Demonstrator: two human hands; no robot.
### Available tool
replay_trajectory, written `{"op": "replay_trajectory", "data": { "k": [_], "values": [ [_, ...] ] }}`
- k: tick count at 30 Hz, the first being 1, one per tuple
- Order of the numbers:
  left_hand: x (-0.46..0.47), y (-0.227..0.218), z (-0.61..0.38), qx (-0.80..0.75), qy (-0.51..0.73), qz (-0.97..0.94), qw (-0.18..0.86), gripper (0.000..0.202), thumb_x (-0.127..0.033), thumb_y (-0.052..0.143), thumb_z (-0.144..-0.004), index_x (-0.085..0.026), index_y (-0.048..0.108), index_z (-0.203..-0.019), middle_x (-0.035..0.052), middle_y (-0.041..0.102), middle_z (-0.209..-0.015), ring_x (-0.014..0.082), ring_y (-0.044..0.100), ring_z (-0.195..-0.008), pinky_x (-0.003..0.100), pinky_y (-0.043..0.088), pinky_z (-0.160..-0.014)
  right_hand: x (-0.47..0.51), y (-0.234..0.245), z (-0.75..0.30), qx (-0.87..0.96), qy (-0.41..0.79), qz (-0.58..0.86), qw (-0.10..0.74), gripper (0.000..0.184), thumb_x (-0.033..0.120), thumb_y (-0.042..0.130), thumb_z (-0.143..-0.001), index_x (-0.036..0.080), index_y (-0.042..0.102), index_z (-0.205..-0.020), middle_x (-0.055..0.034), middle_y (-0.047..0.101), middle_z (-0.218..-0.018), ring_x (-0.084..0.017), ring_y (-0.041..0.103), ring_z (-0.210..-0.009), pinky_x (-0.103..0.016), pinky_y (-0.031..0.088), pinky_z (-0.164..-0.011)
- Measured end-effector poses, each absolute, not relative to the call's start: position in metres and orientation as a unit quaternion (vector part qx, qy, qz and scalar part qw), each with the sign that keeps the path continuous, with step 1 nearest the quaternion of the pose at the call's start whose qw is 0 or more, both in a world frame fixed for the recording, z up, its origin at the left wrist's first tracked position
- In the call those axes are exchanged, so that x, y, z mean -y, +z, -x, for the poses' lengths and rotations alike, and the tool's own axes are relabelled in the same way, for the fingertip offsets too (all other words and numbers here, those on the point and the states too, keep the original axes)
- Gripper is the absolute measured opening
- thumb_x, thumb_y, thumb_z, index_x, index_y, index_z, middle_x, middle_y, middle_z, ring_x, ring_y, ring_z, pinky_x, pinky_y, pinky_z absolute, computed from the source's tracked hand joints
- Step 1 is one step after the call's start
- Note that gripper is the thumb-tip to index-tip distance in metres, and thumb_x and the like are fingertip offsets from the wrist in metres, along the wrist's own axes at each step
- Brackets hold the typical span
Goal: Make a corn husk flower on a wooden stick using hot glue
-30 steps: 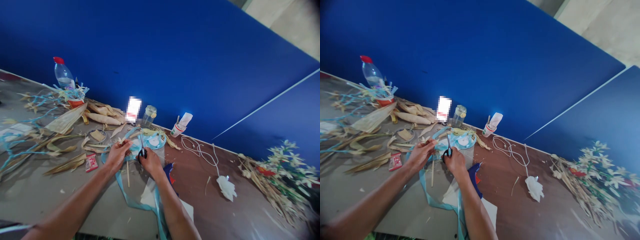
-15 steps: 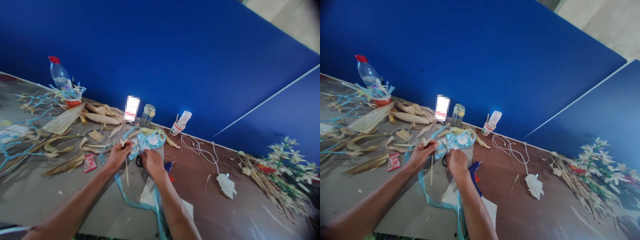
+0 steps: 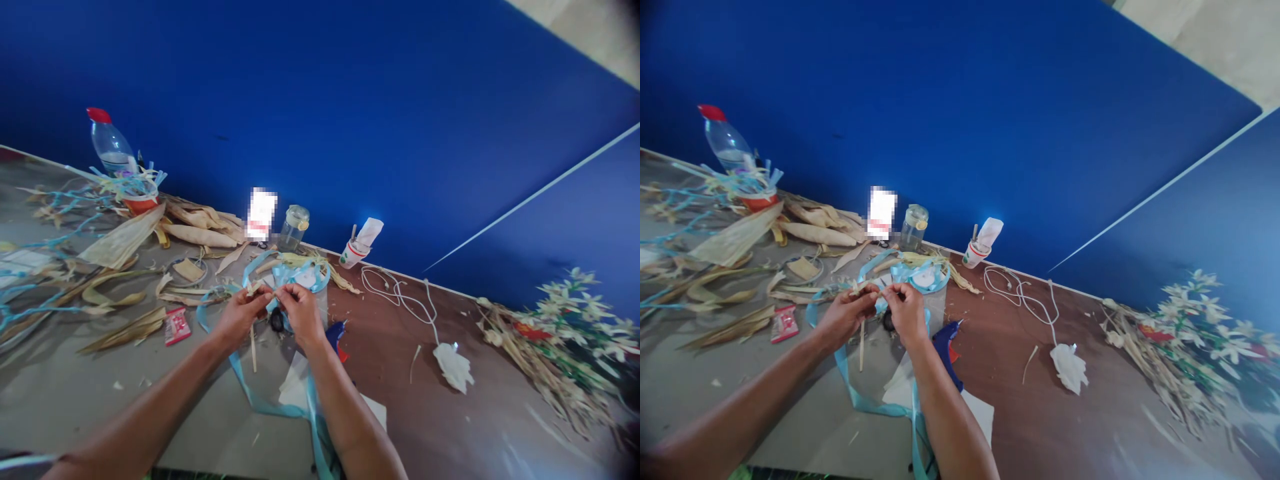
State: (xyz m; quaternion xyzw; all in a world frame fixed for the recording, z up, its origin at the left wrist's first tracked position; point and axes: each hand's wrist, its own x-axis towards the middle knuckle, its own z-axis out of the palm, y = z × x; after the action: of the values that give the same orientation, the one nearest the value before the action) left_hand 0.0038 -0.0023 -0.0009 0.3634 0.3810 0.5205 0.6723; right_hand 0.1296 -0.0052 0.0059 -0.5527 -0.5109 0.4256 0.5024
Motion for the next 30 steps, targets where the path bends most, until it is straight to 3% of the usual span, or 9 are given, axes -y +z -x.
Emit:
{"op": "replay_trajectory", "data": {
  "k": [2, 6, 15, 21, 30],
  "values": [
    [0.003, 0.003, -0.001, -0.38, 0.505, -0.332, 0.701, 0.023, -0.032, 0.076, -0.06, -0.015, 0.061, -0.066, -0.0035, 0.052, -0.058, 0.007, 0.046, -0.05, 0.018, 0.038, -0.05, 0.004, 0.005, -0.134, 0.49, 0.466, 0.546, 0.494, 0.021, 0.036, 0.061, -0.07, 0.015, 0.062, -0.068, 0.0046, 0.049, -0.053, -0.008, 0.041, -0.05, -0.021, 0.033, -0.051],
    [-0.001, 0.002, 0.005, -0.359, 0.458, -0.321, 0.747, 0.022, -0.03, 0.075, -0.062, -0.016, 0.059, -0.067, -0.0087, 0.036, -0.046, 0.004, 0.034, -0.04, 0.017, 0.037, -0.047, 0.003, 0.008, -0.14, 0.486, 0.509, 0.536, 0.466, 0.022, 0.036, 0.065, -0.066, 0.015, 0.06, -0.062, 0.0054, 0.047, -0.05, -0.007, 0.037, -0.048, -0.021, 0.028, -0.049],
    [-0.003, 0.0, 0.008, -0.356, 0.396, -0.338, 0.776, 0.023, -0.026, 0.079, -0.057, -0.015, 0.06, -0.062, -0.0052, 0.045, -0.051, 0.0051, 0.042, -0.043, 0.017, 0.037, -0.045, 0.004, 0.009, -0.145, 0.514, 0.556, 0.511, 0.406, 0.025, 0.037, 0.067, -0.064, 0.014, 0.061, -0.06, 0.0062, 0.046, -0.047, -0.006, 0.036, -0.046, -0.021, 0.026, -0.047],
    [-0.001, 0.004, 0.005, -0.342, 0.397, -0.367, 0.769, 0.023, -0.027, 0.078, -0.057, -0.014, 0.058, -0.058, -0.0047, 0.045, -0.05, 0.0048, 0.038, -0.043, 0.017, 0.031, -0.042, 0.004, 0.01, -0.145, 0.514, 0.556, 0.522, 0.393, 0.024, 0.036, 0.067, -0.064, 0.013, 0.062, -0.062, 0.0064, 0.047, -0.046, -0.006, 0.035, -0.044, -0.021, 0.025, -0.046],
    [-0.001, 0.003, 0.004, -0.336, 0.435, -0.361, 0.753, 0.024, -0.028, 0.077, -0.058, -0.015, 0.056, -0.058, -0.0026, 0.049, -0.054, 0.0088, 0.048, -0.051, 0.018, 0.035, -0.048, 0.006, 0.01, -0.133, 0.449, 0.6, 0.501, 0.432, 0.018, 0.032, 0.065, -0.062, 0.016, 0.058, -0.058, 0.0064, 0.045, -0.045, -0.006, 0.033, -0.043, -0.021, 0.024, -0.045]
  ]
}}
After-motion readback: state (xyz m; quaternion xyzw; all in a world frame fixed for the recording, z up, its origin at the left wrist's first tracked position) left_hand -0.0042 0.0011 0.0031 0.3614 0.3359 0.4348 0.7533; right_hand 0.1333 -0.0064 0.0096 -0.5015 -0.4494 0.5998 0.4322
